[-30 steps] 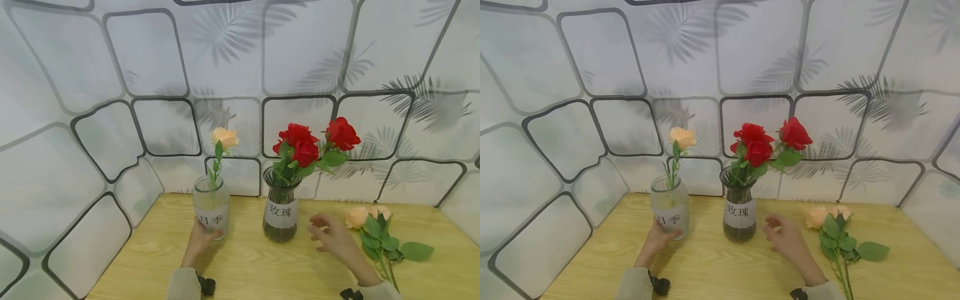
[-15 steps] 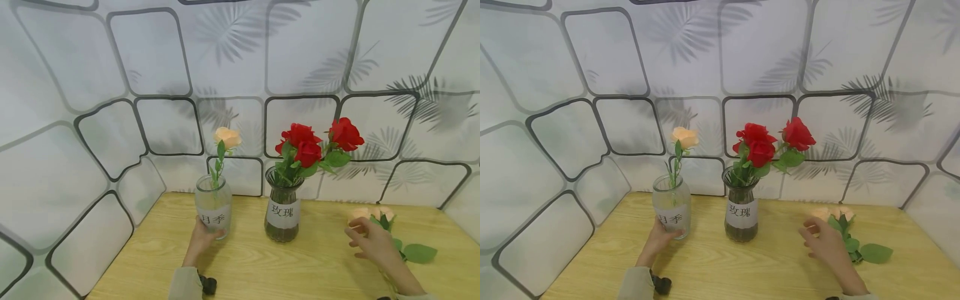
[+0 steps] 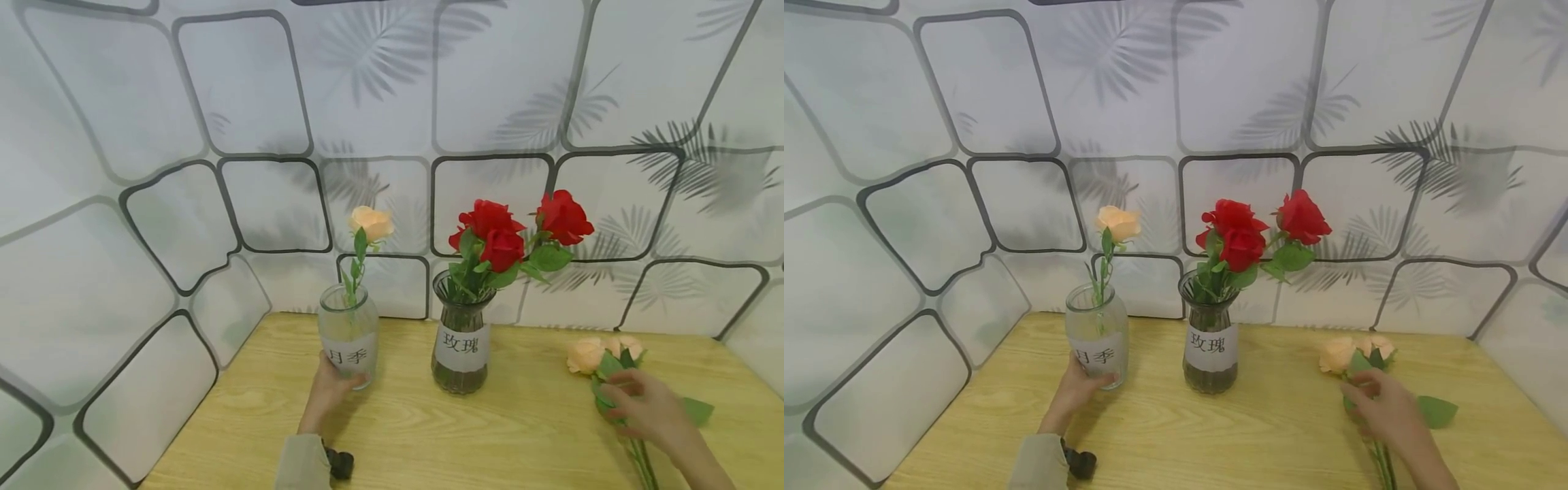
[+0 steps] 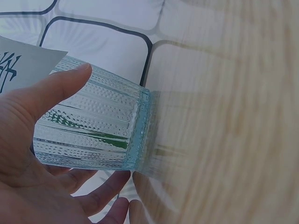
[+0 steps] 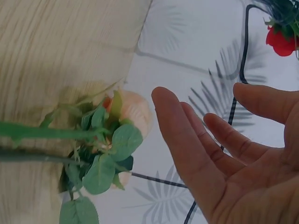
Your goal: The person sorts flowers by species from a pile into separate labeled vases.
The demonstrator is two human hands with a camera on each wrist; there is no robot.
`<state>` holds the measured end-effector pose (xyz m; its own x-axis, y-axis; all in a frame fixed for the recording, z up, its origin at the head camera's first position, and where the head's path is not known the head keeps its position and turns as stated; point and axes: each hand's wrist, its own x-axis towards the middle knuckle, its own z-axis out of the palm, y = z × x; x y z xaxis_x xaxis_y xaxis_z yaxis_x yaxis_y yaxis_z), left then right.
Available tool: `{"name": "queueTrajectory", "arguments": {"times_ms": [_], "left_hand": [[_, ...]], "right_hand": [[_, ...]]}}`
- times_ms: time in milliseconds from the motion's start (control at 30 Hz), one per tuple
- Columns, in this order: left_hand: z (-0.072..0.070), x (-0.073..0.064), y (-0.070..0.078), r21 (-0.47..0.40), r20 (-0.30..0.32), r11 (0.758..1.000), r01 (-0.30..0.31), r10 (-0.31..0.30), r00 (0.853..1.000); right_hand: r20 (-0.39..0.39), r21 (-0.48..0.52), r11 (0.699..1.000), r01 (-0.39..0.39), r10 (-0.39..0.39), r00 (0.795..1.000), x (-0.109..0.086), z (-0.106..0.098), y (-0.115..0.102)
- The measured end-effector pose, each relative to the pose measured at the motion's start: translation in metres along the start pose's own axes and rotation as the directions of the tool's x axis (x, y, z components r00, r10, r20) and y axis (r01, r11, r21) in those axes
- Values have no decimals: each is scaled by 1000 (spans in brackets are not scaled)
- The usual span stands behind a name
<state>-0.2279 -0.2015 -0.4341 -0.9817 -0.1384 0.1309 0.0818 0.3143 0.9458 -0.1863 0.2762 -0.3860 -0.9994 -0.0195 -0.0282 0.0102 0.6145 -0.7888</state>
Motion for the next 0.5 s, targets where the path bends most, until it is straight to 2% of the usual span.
{"name": "queueTrajectory", "arguments": {"times_ms": [200,500], "left_hand": [[0,0,0,12,-3,1000,-5,5,1000],[-1,-1,0,6,14,1000,-8,8,1000]], "right_hand": [[-24,1,1000,-19,19,1000,-3,-7,12],[32,67,991,-118,116,993,-5,-16,37]]}}
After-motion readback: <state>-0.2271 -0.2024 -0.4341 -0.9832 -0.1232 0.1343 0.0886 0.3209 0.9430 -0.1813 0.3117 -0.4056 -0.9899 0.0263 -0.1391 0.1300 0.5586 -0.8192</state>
